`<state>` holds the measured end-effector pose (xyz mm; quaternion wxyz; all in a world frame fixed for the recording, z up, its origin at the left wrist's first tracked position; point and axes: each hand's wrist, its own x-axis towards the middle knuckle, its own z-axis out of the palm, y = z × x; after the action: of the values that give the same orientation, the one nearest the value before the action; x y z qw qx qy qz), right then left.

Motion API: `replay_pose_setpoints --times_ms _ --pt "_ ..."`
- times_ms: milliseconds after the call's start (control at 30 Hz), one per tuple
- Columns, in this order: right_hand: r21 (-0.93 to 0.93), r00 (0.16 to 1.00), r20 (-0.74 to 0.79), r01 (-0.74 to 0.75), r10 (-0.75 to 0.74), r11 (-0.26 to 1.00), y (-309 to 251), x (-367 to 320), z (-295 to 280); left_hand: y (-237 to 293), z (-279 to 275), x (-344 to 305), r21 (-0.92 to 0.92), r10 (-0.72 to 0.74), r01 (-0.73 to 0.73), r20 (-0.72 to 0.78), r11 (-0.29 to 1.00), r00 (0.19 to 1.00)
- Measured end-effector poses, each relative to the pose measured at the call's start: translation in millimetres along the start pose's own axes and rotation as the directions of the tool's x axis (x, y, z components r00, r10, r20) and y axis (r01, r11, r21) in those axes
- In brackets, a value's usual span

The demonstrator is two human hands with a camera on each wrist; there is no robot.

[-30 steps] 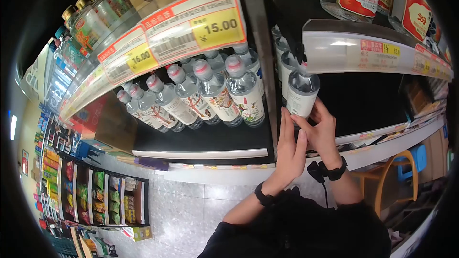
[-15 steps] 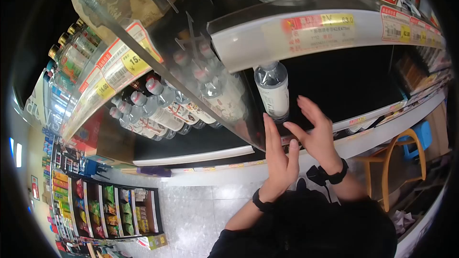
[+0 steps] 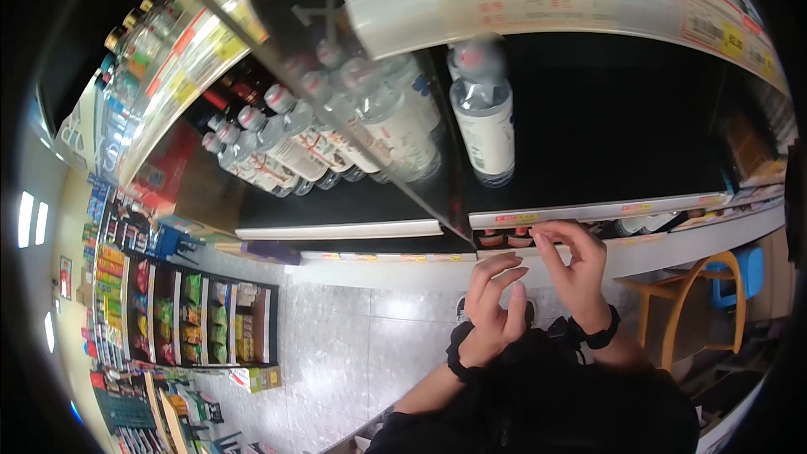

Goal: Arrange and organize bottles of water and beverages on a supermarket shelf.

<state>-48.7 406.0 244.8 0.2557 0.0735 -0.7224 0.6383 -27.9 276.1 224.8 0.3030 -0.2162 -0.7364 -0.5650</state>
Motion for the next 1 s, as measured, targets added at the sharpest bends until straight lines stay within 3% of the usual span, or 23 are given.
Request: replay_pose_setpoints --times_ms 133,233,367,500,567,633,800,900,933,1000 --pt "0.045 0.997 0.059 0.056 -0.059 0.997 -13 -6 26 -8 -24 1 0.012 -0.001 0.002 -0.093 1.0 0.996" --pt "0.023 0.962 0.149 0.227 -0.227 0.974 -17 -10 49 -17 -43 4 0.029 -0.015 0.021 -0.208 0.999 0.978" --pt "0.048 0.923 0.232 0.303 -0.306 0.952 -27 -6 94 -34 -76 11 0.032 -0.032 0.042 -0.267 0.999 0.963" --pt "0.009 0.944 0.232 0.24 -0.235 0.971 -31 1 140 -53 -115 23 -0.007 -0.095 0.098 -0.311 0.995 0.946" --pt "-0.082 0.942 0.181 0.302 -0.284 0.95 -31 11 161 -60 -132 35 -0.02 -0.131 0.131 -0.317 0.991 0.94" --pt "-0.149 0.948 0.138 0.307 -0.287 0.94 -23 16 178 -69 -148 44 -0.051 -0.207 0.201 -0.296 0.978 0.933" --pt "-0.347 0.955 -0.027 0.268 -0.296 0.899 -22 44 210 -85 -173 71 -0.079 -0.211 0.2 -0.166 0.977 0.963" --pt "-0.157 0.965 -0.169 0.173 -0.199 0.972 -15 68 218 -89 -178 84 -0.107 -0.269 0.263 -0.041 0.959 0.962" --pt "-0.174 0.962 -0.186 0.168 -0.2 0.97 -12 73 219 -90 -177 87 -0.12 -0.266 0.262 -0.02 0.958 0.964" --pt "-0.065 0.977 -0.205 0.045 -0.057 0.997 4 80 219 -92 -176 95 -0.165 -0.282 0.287 0.053 0.944 0.958"
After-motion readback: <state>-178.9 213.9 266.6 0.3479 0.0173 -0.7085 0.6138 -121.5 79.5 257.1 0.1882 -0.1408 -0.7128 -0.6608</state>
